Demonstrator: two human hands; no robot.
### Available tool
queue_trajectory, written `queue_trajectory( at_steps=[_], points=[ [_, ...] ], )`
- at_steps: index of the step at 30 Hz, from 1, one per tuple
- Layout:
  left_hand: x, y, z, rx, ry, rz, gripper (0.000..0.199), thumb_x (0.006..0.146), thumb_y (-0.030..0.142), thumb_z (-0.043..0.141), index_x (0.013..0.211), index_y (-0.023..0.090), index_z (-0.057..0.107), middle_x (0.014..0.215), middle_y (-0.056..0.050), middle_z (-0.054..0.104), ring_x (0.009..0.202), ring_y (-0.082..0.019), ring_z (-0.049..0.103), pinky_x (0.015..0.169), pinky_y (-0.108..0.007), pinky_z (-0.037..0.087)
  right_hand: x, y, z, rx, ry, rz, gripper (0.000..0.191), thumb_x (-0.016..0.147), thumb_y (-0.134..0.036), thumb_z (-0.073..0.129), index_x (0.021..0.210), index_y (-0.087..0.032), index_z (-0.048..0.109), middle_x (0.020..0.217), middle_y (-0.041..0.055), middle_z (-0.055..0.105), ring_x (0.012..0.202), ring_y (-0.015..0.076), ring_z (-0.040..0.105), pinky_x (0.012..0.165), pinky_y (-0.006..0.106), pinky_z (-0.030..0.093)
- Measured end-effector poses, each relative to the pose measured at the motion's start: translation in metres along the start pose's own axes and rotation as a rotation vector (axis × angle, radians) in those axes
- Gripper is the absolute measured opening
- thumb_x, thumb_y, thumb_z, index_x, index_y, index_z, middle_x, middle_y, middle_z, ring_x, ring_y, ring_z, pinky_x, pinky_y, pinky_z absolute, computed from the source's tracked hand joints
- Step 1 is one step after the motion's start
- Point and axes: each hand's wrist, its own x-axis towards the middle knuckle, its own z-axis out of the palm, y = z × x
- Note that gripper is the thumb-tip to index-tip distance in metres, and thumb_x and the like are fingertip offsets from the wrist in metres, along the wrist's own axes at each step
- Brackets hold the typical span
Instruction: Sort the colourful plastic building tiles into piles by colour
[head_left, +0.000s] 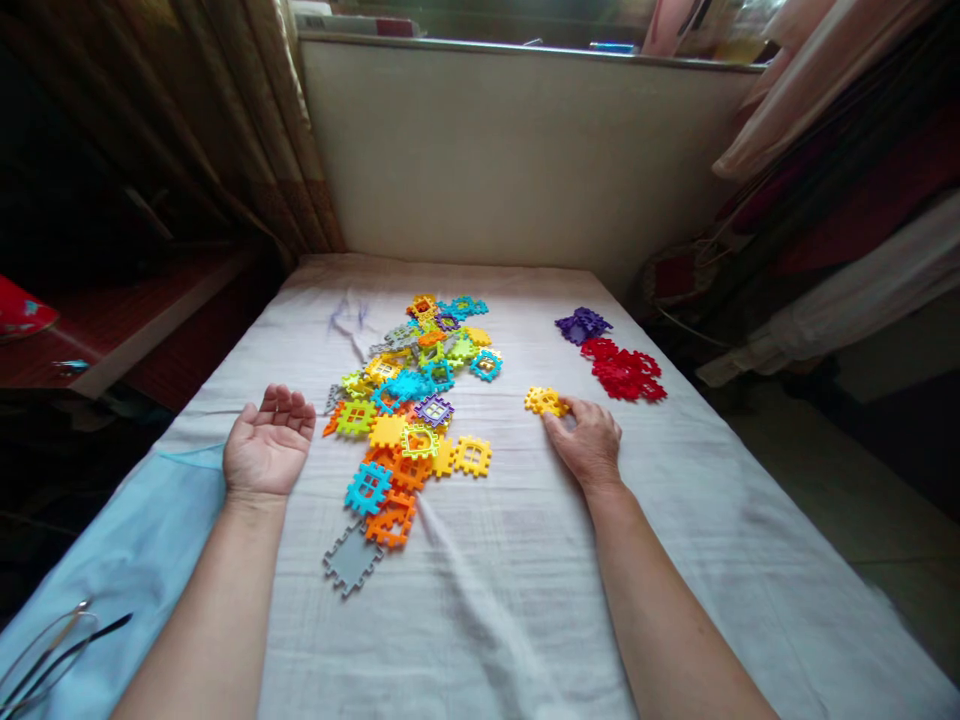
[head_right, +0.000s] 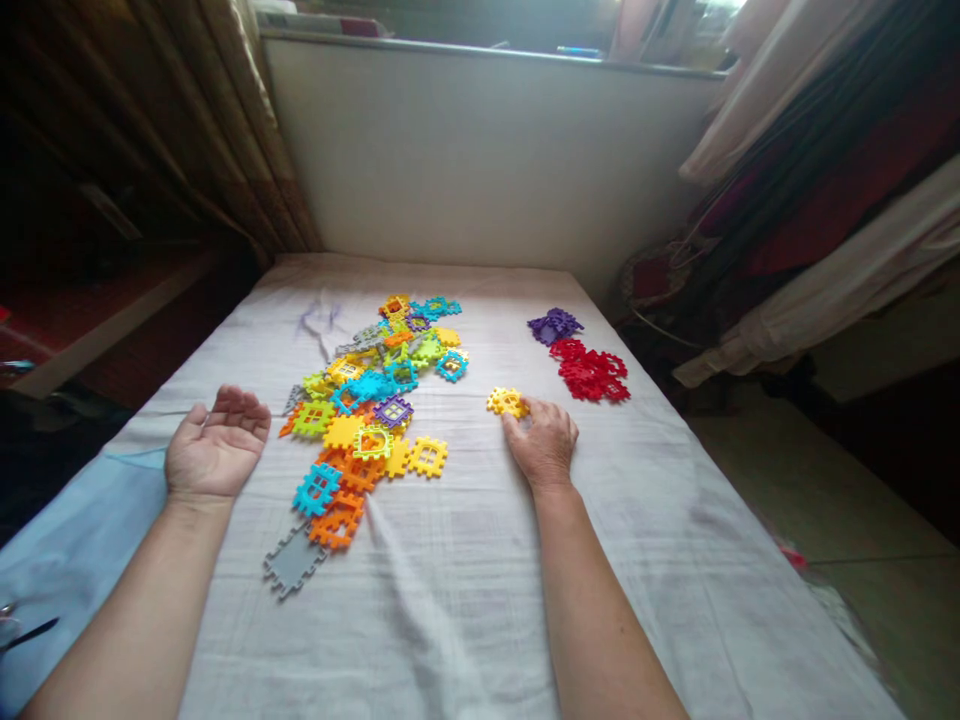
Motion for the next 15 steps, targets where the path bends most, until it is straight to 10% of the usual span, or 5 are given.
queue_trajectory(
  at_steps=[8,15],
  points=[
    [0.002,0.0,-0.002,0.006,-0.018,0.0,0.029,0.094,0.032,0.04,0.09,0.018,0.065,0.08,-0.002,0.074,0.076,-0.015,0.071,0.072,-0.03,0.059,0.0,-0.001,-0.001,0.034,0.069,-0.04,0.028,0.08,-0.032,0.062,0.105,-0.021,0.07,0.108,0.0098,0.07,0.103,0.0279,0.058,0.091,0.042,0.041],
    [0.006,0.0,-0.007,0.025,-0.051,0.0,0.023,0.092,0.033,0.047,0.091,0.019,0.065,0.082,-0.002,0.075,0.078,-0.016,0.072,0.073,-0.03,0.059,-0.009,-0.031,-0.007,0.341,-0.018,-0.382,0.016,0.085,-0.029,0.058,0.091,-0.022,0.071,0.096,0.007,0.073,0.094,0.0225,0.065,0.09,0.038,0.047]
  ],
)
